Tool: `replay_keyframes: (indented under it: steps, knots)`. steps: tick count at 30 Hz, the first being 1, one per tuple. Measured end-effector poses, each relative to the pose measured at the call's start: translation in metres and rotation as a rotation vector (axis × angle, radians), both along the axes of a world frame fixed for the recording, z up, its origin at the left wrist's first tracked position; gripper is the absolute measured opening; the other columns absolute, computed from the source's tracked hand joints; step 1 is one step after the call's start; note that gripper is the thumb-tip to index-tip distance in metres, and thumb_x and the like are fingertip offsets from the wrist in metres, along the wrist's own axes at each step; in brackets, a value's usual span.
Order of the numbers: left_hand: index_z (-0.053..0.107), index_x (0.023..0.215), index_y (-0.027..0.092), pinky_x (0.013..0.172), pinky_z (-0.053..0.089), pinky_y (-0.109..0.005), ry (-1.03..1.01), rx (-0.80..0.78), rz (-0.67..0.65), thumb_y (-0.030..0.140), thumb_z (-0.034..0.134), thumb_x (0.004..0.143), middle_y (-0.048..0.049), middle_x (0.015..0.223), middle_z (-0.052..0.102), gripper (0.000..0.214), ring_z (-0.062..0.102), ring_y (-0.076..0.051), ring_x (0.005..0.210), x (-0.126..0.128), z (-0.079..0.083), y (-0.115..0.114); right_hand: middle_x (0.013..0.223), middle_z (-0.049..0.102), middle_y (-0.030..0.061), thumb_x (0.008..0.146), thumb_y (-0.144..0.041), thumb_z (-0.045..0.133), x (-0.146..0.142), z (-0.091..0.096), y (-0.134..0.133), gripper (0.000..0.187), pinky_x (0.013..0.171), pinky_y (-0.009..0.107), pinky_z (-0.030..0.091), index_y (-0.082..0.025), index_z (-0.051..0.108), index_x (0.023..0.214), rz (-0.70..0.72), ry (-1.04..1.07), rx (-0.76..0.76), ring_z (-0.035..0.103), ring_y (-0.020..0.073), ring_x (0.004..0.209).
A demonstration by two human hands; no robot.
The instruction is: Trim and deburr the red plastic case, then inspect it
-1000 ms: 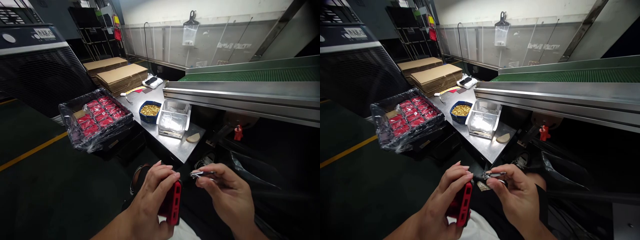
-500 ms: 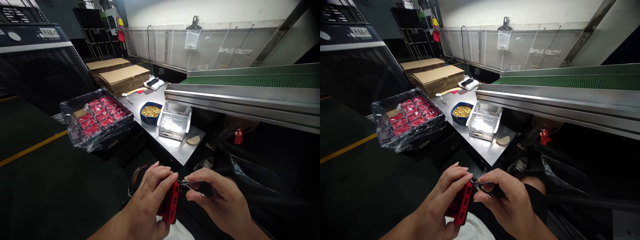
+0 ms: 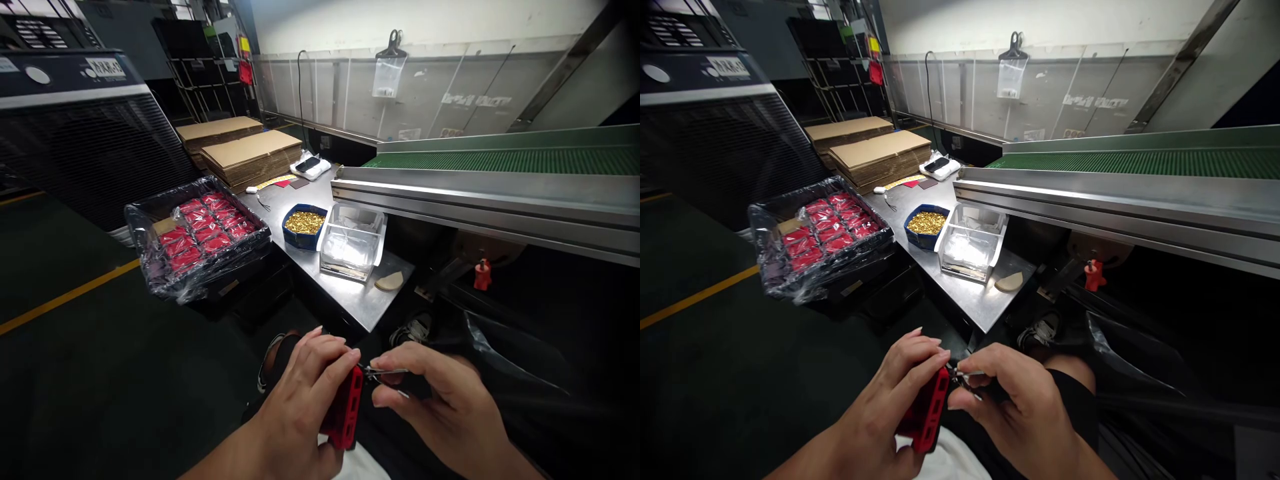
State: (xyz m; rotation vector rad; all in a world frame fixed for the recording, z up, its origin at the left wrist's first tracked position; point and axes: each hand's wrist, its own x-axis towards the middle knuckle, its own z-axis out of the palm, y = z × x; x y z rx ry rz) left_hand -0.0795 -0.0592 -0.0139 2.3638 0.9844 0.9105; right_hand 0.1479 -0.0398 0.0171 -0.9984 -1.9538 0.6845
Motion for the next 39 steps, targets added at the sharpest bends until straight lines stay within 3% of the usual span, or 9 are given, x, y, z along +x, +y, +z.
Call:
replay_keyframes:
  steps: [3, 9, 16, 32, 39]
  knots:
    - [0.033, 0.148, 0.013, 0.124, 0.030, -0.054, -0.014, -0.011, 0.005, 0.006, 0.054, 0.057, -0.0138, 0.136, 0.045, 0.093, 0.040, -0.029, 0.136, 0.0013, -0.0003, -0.0006, 0.082, 0.073, -0.0028, 0.080, -0.028, 0.078, -0.0004, -0.0014, -0.0005, 0.026, 0.064, 0.016, 0.058, -0.024, 0.065, 0.102, -0.001, -0.001, 0.022, 0.069, 0.0096, 0.071]
    - [0.033, 0.148, 0.017, 0.121, 0.037, -0.051, -0.066, -0.100, 0.005, 0.007, 0.056, 0.052, -0.0127, 0.138, 0.043, 0.099, 0.040, -0.031, 0.136, 0.0010, 0.0032, 0.0004, 0.084, 0.073, -0.0037, 0.083, -0.027, 0.076, 0.0021, -0.0030, -0.0065, 0.019, 0.062, 0.012, 0.056, -0.025, 0.065, 0.099, -0.148, 0.021, 0.004, 0.068, 0.0075, 0.069]
    - [0.034, 0.147, 0.018, 0.118, 0.039, -0.047, -0.092, -0.140, 0.007, 0.006, 0.058, 0.049, -0.0124, 0.140, 0.042, 0.101, 0.041, -0.031, 0.136, 0.0004, 0.0014, -0.0006, 0.087, 0.072, -0.0037, 0.083, -0.029, 0.075, 0.0021, -0.0059, -0.0060, 0.023, 0.065, 0.015, 0.057, -0.027, 0.063, 0.103, -0.119, 0.042, -0.054, 0.068, 0.0087, 0.072]
    - [0.033, 0.147, 0.015, 0.120, 0.036, -0.055, -0.026, -0.019, 0.015, 0.006, 0.055, 0.054, -0.0143, 0.135, 0.046, 0.096, 0.041, -0.032, 0.134, 0.0031, 0.0039, -0.0006, 0.085, 0.073, -0.0031, 0.081, -0.027, 0.076, 0.0027, -0.0075, -0.0036, 0.021, 0.065, 0.017, 0.058, -0.028, 0.066, 0.100, -0.085, 0.039, -0.100, 0.069, 0.0111, 0.073]
    - [0.034, 0.147, 0.021, 0.118, 0.038, -0.052, -0.114, -0.123, 0.026, 0.005, 0.059, 0.052, -0.0119, 0.138, 0.043, 0.100, 0.043, -0.033, 0.134, 0.0061, 0.0050, -0.0028, 0.085, 0.074, -0.0016, 0.085, -0.027, 0.072, 0.0025, -0.0096, -0.0065, 0.015, 0.066, 0.013, 0.059, -0.027, 0.066, 0.098, -0.214, 0.238, -0.240, 0.071, 0.0111, 0.072]
